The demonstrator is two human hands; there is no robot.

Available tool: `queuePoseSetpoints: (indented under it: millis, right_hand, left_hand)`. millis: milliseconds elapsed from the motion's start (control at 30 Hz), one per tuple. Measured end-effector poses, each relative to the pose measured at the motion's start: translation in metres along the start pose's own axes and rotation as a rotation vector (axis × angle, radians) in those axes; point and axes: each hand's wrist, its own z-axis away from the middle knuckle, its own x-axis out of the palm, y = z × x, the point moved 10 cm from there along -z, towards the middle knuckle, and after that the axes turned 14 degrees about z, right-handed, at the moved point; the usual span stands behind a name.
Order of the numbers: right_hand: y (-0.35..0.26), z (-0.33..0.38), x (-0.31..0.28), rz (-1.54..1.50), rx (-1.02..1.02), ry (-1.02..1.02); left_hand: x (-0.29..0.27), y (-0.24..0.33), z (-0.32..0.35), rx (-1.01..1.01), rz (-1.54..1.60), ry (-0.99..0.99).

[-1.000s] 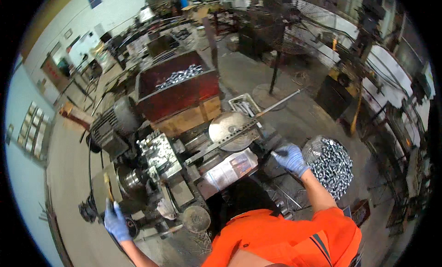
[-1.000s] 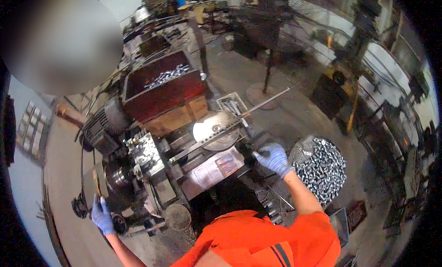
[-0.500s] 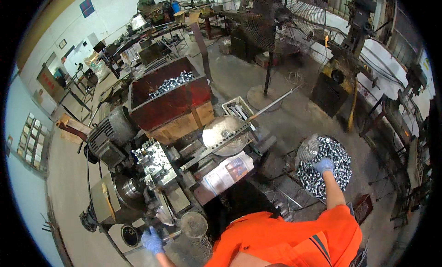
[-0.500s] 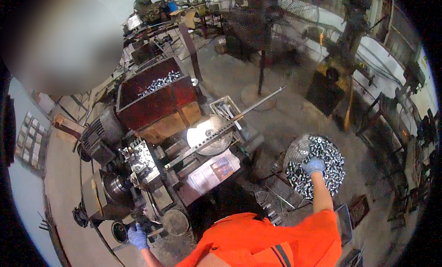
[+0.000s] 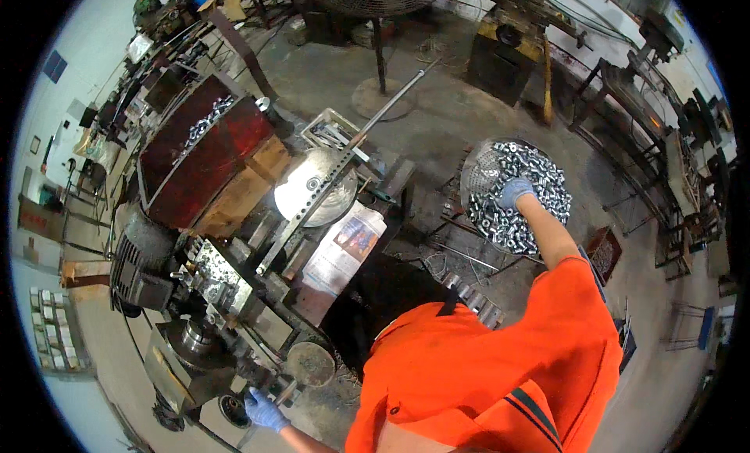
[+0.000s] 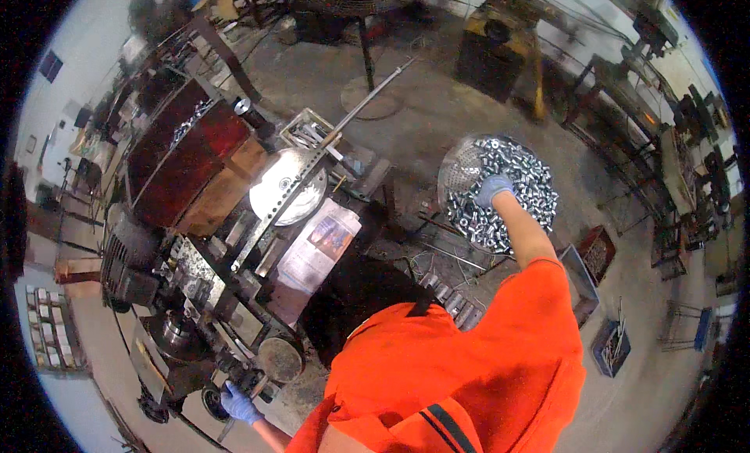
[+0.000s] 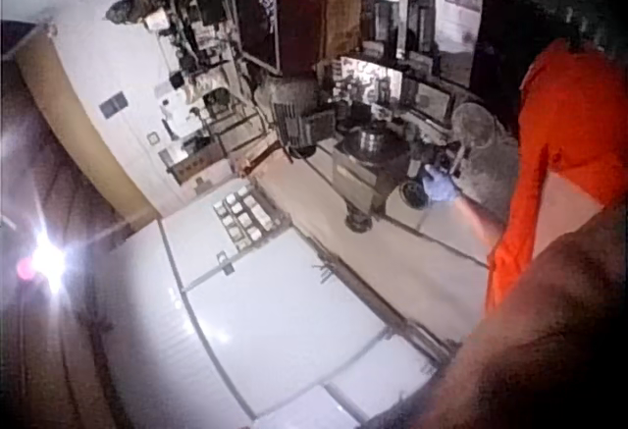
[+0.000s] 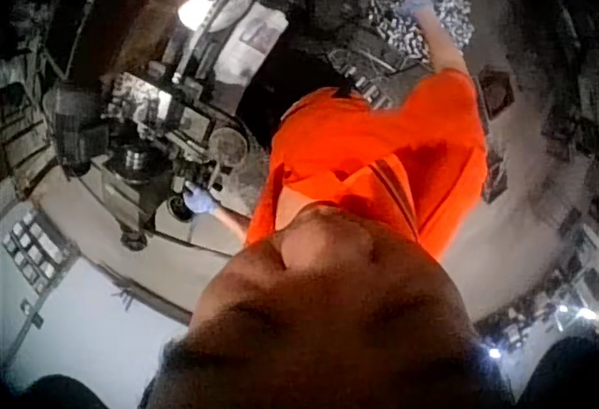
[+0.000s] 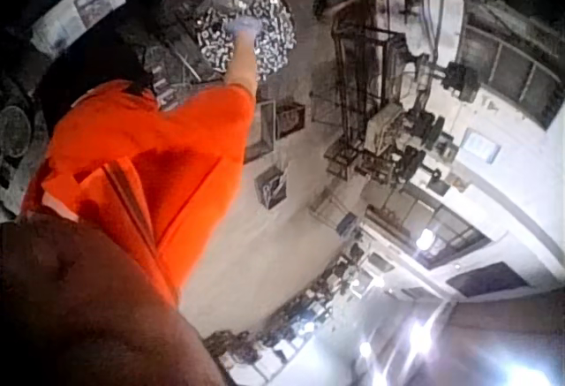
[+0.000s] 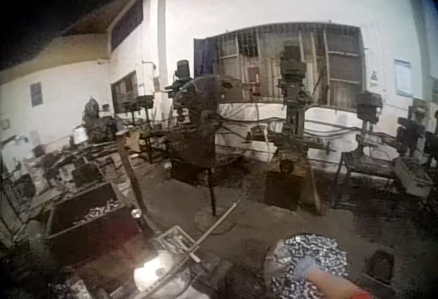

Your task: The person operates a lathe machine to process metal components, repeatedly loading workpieces into the machine, adjusting levers to control the cutting or shaping process, and removing the finished parts into a container.

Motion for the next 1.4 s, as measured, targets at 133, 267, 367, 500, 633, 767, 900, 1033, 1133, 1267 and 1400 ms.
queuePoseSetpoints:
  millis: [133, 267, 367, 500, 633, 767, 900, 1033, 1133, 1267, 1400]
  right_hand:
    - [-0.003, 0.013, -0.023, -0.101, 0.027, -0.001]
    - [0.003, 0.027, -0.028, -0.187, 0.084, -0.035]
    - [0.006, -0.001, -0.001, -0.178, 0.071, -0.045]
    - [-0.004, 0.009, -0.009, -0.126, 0.08, -0.153]
    - [-0.007, 0.026, -0.024, -0.068, 0.07, -0.173]
    - [-0.01, 0.021, -0.019, -0.058, 0.027, -0.091]
    - [-0.005, 0.013, -0.007, -0.083, 0.062, -0.136]
    - [-0.004, 0.017, -0.011, -0.101, 0.088, -0.103]
    - [0.002, 0.022, -0.016, -0.151, 0.135, -0.051]
    - [0.019, 0.038, -0.046, -0.282, 0.265, 0.143]
    - [-0.019, 0.068, -0.122, -0.515, 0.071, 0.431]
  left_hand:
    - [-0.005, -0.029, -0.001, 0.008, 0.077, 0.041]
    - [-0.009, -0.017, 0.001, 0.017, 0.009, 0.049]
    - [-0.008, -0.006, 0.002, -0.005, 0.061, 0.066]
    - [-0.013, 0.005, 0.005, -0.05, 0.017, 0.082]
    - [-0.011, -0.003, 0.003, 0.013, 0.095, 0.105]
    - [-0.012, -0.009, 0.004, -0.047, 0.012, 0.075]
    - [-0.011, -0.009, 0.003, -0.001, 0.042, 0.098]
    - [-0.01, -0.005, 0.005, -0.074, 0.121, 0.056]
    - [-0.008, -0.012, 0.002, -0.077, 0.135, 0.035]
    - [-0.005, -0.026, -0.007, -0.003, 0.271, -0.051]
    - [-0.03, 0.012, -0.021, 0.071, 0.43, -0.016]
